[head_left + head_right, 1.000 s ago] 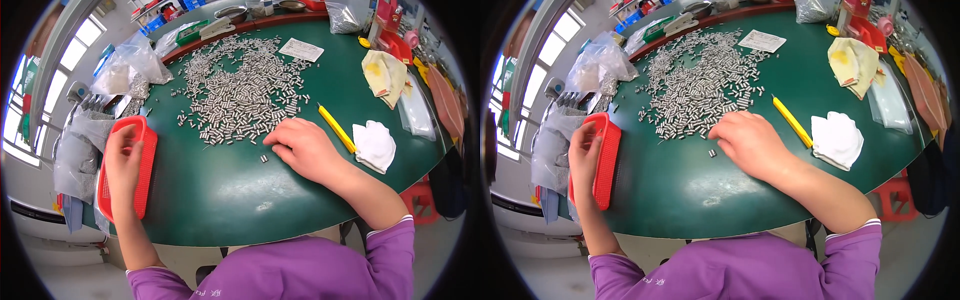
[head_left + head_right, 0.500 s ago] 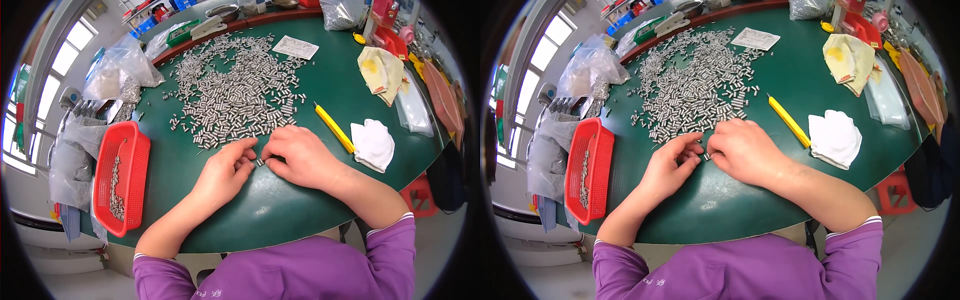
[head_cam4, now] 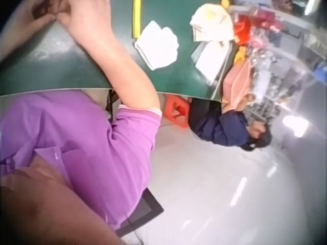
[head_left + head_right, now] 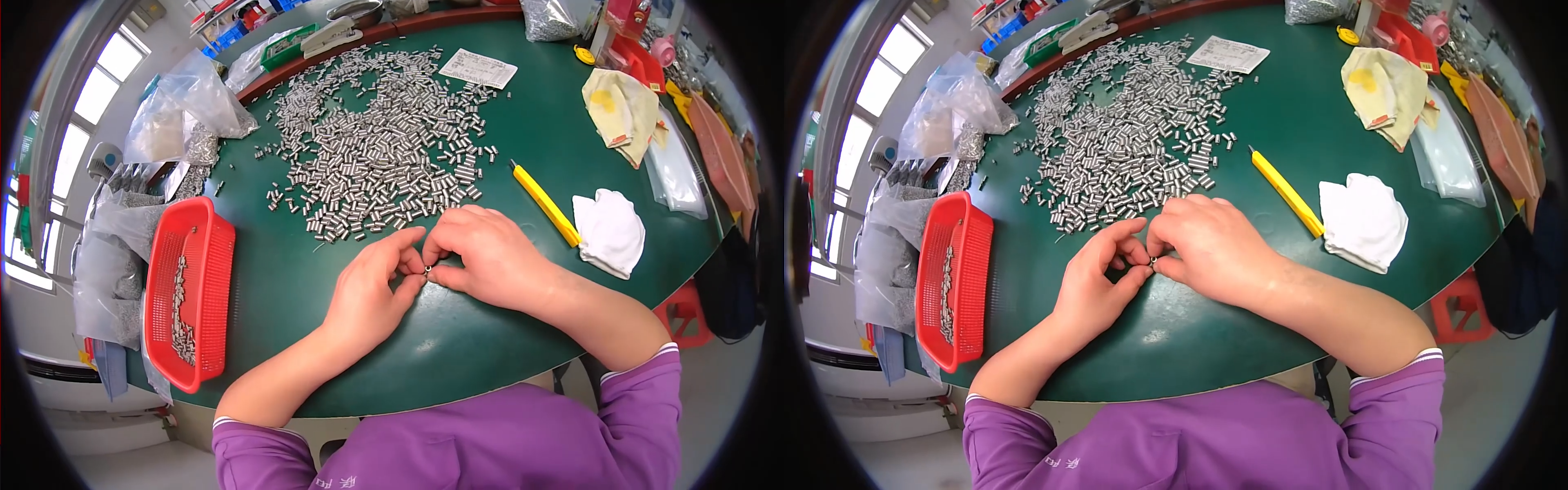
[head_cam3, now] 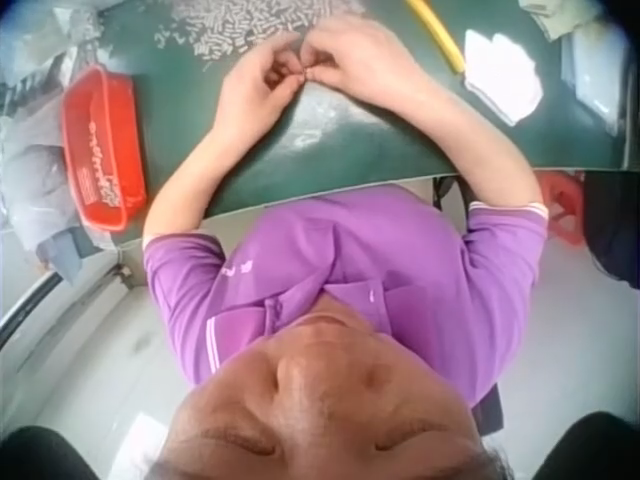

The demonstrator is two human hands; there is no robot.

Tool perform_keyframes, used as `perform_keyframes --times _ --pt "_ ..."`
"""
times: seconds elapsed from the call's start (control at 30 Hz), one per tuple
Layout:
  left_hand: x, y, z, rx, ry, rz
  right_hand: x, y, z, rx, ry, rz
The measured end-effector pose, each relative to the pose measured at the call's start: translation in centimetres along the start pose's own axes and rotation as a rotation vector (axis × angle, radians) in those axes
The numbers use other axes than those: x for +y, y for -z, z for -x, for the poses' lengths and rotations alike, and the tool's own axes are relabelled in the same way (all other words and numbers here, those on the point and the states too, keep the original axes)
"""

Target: The person is inspecting, aligning, and sorting small cylindrical metal components on a workbench in an industrial setting.

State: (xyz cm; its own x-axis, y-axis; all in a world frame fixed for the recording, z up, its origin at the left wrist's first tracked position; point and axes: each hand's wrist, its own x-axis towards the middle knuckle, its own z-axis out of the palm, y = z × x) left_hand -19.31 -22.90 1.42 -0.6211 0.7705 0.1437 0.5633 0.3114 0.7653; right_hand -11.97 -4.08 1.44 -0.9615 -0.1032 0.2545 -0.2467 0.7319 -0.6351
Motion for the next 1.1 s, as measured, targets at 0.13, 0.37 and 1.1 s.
perform_keyframes --times 0.13,0.37,1.1 --pt "0.1 0.0 0.2 -0.004 -0.045 -0.010 0.0 0.0 0.1 -0.005 -0.003 -0.007" --pt "0.0 0.2 0.1 -0.018 0.002 -0.010 0.1 0.3 0.2 -0.002 0.004 -0.022" --pt "0.2 0.9 0.5 -0.079 -0.073 -0.064 0.2 1.2 0.1 -0.010 0.033 0.014"
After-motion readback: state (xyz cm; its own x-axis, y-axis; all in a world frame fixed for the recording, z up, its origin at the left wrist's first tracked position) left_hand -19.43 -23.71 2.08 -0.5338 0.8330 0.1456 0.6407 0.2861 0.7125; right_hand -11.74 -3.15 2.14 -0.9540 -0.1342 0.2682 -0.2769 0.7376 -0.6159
